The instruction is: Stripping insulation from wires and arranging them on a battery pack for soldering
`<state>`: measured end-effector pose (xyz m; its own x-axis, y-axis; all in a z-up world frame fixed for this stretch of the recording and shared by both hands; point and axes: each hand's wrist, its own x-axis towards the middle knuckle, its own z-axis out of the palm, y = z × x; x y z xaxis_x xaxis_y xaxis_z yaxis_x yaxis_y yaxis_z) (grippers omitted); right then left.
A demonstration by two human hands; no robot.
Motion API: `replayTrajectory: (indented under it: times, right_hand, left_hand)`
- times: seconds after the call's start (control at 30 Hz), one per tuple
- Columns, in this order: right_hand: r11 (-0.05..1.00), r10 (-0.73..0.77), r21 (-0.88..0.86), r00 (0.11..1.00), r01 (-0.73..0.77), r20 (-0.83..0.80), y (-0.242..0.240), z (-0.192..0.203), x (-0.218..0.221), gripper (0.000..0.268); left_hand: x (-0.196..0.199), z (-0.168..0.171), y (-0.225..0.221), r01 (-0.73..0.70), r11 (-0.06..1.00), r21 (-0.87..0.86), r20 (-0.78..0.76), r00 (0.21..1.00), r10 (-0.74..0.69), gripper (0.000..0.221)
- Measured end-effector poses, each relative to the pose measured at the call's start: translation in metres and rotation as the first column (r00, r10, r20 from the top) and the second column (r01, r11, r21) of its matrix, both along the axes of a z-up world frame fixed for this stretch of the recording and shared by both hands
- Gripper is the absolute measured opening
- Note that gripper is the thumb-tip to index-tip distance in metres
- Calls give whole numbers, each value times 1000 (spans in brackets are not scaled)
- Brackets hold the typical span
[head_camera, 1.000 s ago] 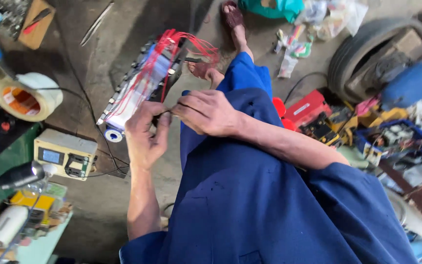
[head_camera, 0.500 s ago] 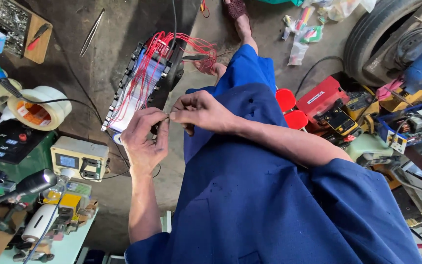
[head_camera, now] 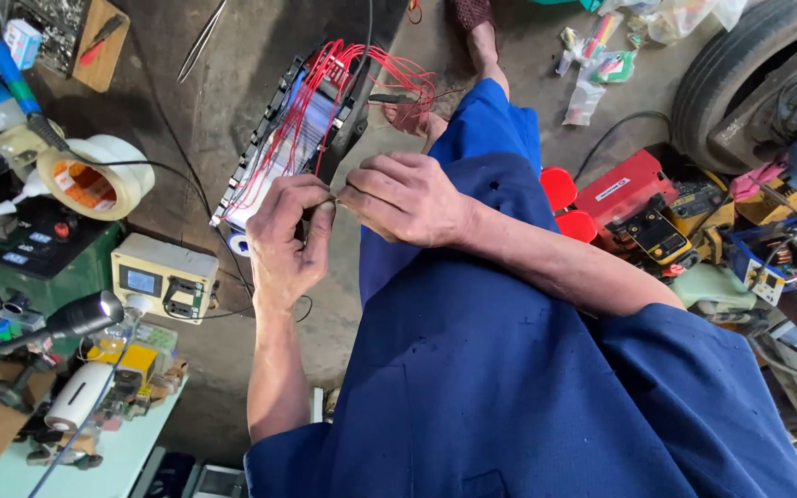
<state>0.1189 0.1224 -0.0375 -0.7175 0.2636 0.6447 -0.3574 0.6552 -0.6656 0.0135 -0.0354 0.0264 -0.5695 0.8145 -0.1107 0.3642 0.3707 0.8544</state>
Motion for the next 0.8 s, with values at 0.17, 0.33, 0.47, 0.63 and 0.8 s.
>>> replayTrajectory:
  times: [0.17, 0.33, 0.47, 0.63, 0.8]
  right_hand:
    - [808, 246, -582, 951, -95, 186, -8, -4, 9, 1]
    - [281, 534, -954, 809, 106, 247, -19, -18, 21, 12]
    - [713, 387, -688, 894, -136, 224, -5, -12, 7, 5]
    - [993, 120, 16, 992, -120, 34, 5, -9, -5, 39]
    - [971, 173, -184, 981, -154, 91, -5, -15, -6, 28]
  left_hand:
    - [3, -11, -4, 13, 1000, 20, -35, 999, -12, 8]
    - [0, -10, -4, 37, 999, 8, 6, 999, -37, 8]
    - [-6, -6, -7, 53, 998, -39, 54, 997, -51, 9]
    - [-12, -5, -8, 44, 997, -64, 16, 999, -43, 6]
    - [-12, -12, -8, 46, 998, -41, 14, 999, -45, 7]
